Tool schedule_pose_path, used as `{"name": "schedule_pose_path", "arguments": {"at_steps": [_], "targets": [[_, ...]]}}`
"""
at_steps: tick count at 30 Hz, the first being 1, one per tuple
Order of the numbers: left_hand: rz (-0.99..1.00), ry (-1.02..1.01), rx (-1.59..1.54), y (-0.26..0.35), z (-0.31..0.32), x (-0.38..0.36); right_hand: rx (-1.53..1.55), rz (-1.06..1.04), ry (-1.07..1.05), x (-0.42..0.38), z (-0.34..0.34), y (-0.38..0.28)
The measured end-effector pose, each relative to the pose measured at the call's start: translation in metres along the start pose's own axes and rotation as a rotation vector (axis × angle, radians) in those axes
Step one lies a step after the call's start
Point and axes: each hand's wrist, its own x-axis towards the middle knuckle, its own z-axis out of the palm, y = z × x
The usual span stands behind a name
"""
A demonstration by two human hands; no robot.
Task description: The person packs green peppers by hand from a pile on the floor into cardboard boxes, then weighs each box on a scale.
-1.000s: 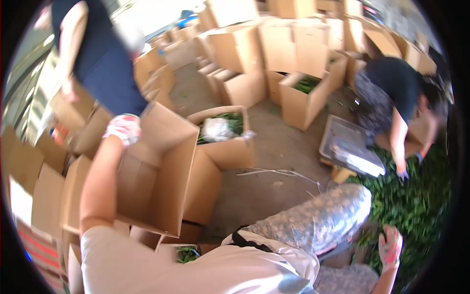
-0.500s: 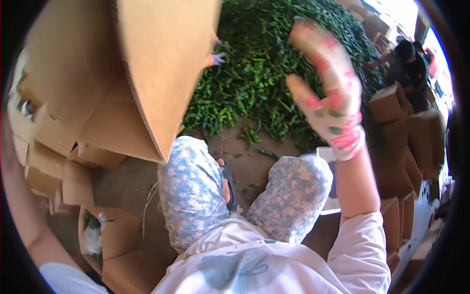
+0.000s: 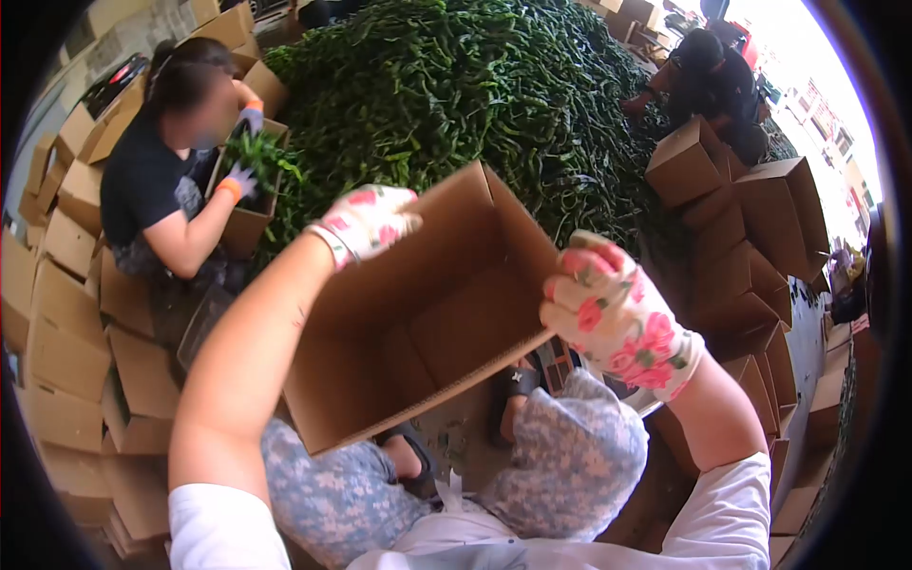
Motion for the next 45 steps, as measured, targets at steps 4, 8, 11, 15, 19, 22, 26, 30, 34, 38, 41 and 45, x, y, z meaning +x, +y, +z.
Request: {"name": "schedule_pose_path", "arguments": {"at_steps": [4,8,11,15,19,22,26,30,34,38,41,45], "targets": [[0.06,0.028,-0.338,-0.002,0.023,0.012,0.189,0.051,-0.161,-0.004,0.043,0.048],[-0.173,0.131,-0.547,-0.024,0.038,-0.089,0.352,0.15,-0.251,-0.028,0.104,0.088],[-0.615,0.24,-0.976,-0.026,0.085,-0.2,0.485,0.337,-0.342,-0.042,0.122,0.09],[-1.541,0.819,-1.87,-0.012,0.234,-0.357,0.469,0.333,-0.382,-0.028,0.115,0.079],[-1.791,0.854,-1.882,0.034,0.301,-0.391,0.454,0.231,-0.604,-0.001,0.11,0.093],[-1.878,0.831,-1.904,0.042,0.319,-0.396,0.411,0.322,-0.892,0.031,0.11,0.109],[-1.898,0.806,-1.931,0.033,0.314,-0.391,0.398,0.266,-0.849,0.059,0.125,0.129],[-1.81,0.774,-1.979,0.032,0.297,-0.392,0.464,0.34,-0.716,0.046,0.125,0.117],[-1.585,0.754,-2.049,0.03,0.301,-0.387,0.462,0.435,-0.603,0.024,0.11,0.101],[-1.37,0.761,-2.136,0.035,0.293,-0.368,0.562,0.425,-0.557,0.015,0.114,0.104],[-1.133,0.779,-2.227,0.032,0.274,-0.332,0.643,0.463,-0.56,0.016,0.108,0.107],[-0.702,0.758,-2.421,-0.004,0.219,-0.278,0.642,0.366,-0.361,0.008,0.116,0.12]]}}
